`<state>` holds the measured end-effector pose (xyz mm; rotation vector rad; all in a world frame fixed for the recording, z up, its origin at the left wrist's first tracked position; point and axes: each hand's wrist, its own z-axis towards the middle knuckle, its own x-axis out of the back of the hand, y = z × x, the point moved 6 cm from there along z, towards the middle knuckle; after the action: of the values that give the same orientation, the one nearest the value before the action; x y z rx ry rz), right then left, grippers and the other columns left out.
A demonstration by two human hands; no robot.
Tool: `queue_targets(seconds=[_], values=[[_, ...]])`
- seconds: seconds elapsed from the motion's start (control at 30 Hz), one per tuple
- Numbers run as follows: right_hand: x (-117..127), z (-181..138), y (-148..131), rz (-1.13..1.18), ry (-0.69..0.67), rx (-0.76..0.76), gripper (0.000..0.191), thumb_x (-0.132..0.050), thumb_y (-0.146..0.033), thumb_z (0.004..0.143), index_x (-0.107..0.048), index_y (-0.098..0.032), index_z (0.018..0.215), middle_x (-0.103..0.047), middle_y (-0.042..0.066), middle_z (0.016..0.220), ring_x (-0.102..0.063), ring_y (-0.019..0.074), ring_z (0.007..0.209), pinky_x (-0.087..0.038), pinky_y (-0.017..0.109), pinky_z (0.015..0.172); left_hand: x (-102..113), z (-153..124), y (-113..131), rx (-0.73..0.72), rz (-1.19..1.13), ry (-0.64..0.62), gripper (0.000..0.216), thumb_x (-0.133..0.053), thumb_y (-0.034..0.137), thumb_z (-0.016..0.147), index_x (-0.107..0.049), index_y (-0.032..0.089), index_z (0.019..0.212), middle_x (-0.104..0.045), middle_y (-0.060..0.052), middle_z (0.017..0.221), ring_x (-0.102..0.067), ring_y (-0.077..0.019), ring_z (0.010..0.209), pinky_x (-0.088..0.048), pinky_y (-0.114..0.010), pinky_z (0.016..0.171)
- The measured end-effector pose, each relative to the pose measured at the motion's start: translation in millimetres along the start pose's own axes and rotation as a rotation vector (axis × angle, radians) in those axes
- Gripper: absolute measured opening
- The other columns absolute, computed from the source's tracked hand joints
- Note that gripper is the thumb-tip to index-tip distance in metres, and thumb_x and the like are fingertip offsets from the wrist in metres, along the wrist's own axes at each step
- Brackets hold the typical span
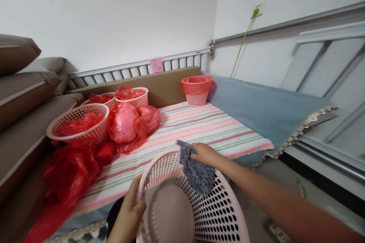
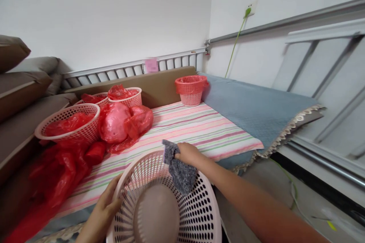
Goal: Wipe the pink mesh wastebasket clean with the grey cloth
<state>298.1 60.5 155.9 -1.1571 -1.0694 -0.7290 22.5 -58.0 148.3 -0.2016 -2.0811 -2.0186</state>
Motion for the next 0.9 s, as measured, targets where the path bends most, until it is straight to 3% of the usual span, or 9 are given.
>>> queue_targets(seconds=[0.1,0.23,0.33,0.43,0.53,0.6,0.7,0.83,0.9], values=[[1,-8,11,0.073,-0.002,-0.044,0.021,-0.057,-0.031,0.075,-0.065,-0.019,0.091,-0.07,0.004,0.093,-0.064,0.0199,0.085,-0.042,0.024,0.066,2,1,-3,0.009,0.012,0.016,0.061,-0.053,0.017,0.066,-0.05,0.015,0.127,-0.05,-0.01,0.138,-0.034,-0.0292,0.134,-0.018,-0.046,0.113],[21,3,-18,0.14,0.019,-0.006,0.016,-0.059,-0.031,0.071,-0.066,-0.019,0.08,-0.07,0.001,0.081,-0.063,0.0176,0.075,-0.039,0.022,0.06,21,-12,1,0.01,-0.015,0.048,0.059,-0.058,0.028,0.068,-0.05,0.019,0.126,-0.053,-0.009,0.135,-0.041,-0.0333,0.129,-0.027,-0.048,0.11],[60,14,-59,0.207,0.054,0.105,0.014,-0.06,-0.026,0.068,-0.067,-0.02,0.079,-0.069,-0.001,0.078,-0.061,0.0168,0.073,-0.039,0.022,0.062,44,-34,23,-0.023,-0.079,0.134,0.055,-0.06,0.033,0.07,-0.052,0.022,0.123,-0.054,-0.006,0.134,-0.045,-0.0335,0.125,-0.032,-0.046,0.108],[115,23,-104,0.208,0.134,0.246,0.016,-0.06,-0.023,0.068,-0.067,-0.021,0.082,-0.069,-0.001,0.082,-0.06,0.0166,0.077,-0.039,0.022,0.067,62,-55,60,-0.09,-0.126,0.209,0.059,-0.062,0.034,0.072,-0.046,0.026,0.129,-0.054,-0.005,0.134,-0.044,-0.0333,0.126,-0.034,-0.045,0.107],[166,28,-140,0.093,0.282,0.304,0.016,-0.06,-0.027,0.069,-0.065,-0.019,0.082,-0.067,0.001,0.082,-0.058,0.0171,0.076,-0.038,0.024,0.066,76,-64,94,-0.143,-0.159,0.278,0.063,-0.061,0.036,0.074,-0.042,0.024,0.133,-0.056,-0.007,0.131,-0.049,-0.0341,0.121,-0.039,-0.046,0.103],[186,26,-156,0.038,0.409,0.338,0.017,-0.059,-0.028,0.071,-0.063,-0.018,0.084,-0.065,0.002,0.082,-0.057,0.0168,0.075,-0.037,0.025,0.065,85,-62,104,-0.198,-0.138,0.369,0.064,-0.063,0.034,0.073,-0.043,0.022,0.133,-0.058,-0.008,0.128,-0.05,-0.0341,0.119,-0.041,-0.045,0.102],[179,17,-164,0.004,0.519,0.387,0.019,-0.057,-0.025,0.073,-0.061,-0.019,0.09,-0.062,0.003,0.088,-0.055,0.0173,0.081,-0.037,0.026,0.069,90,-52,92,-0.264,-0.087,0.446,0.061,-0.062,0.029,0.073,-0.044,0.022,0.131,-0.057,-0.007,0.128,-0.049,-0.032,0.12,-0.036,-0.044,0.105],[131,12,-153,-0.006,0.459,0.397,0.03,-0.053,-0.017,0.073,-0.056,-0.02,0.103,-0.058,0.004,0.099,-0.053,0.0181,0.092,-0.037,0.026,0.077,77,-28,60,-0.278,-0.043,0.321,0.048,-0.056,0.025,0.072,-0.052,0.017,0.119,-0.059,-0.011,0.124,-0.05,-0.0304,0.119,-0.033,-0.046,0.105],[115,11,-145,-0.017,0.451,0.375,0.033,-0.051,-0.014,0.073,-0.055,-0.02,0.106,-0.056,0.004,0.101,-0.052,0.0185,0.095,-0.037,0.027,0.079,71,-18,63,-0.304,0.04,0.281,0.045,-0.056,0.02,0.068,-0.057,0.015,0.112,-0.062,-0.012,0.12,-0.053,-0.031,0.116,-0.035,-0.046,0.104]])
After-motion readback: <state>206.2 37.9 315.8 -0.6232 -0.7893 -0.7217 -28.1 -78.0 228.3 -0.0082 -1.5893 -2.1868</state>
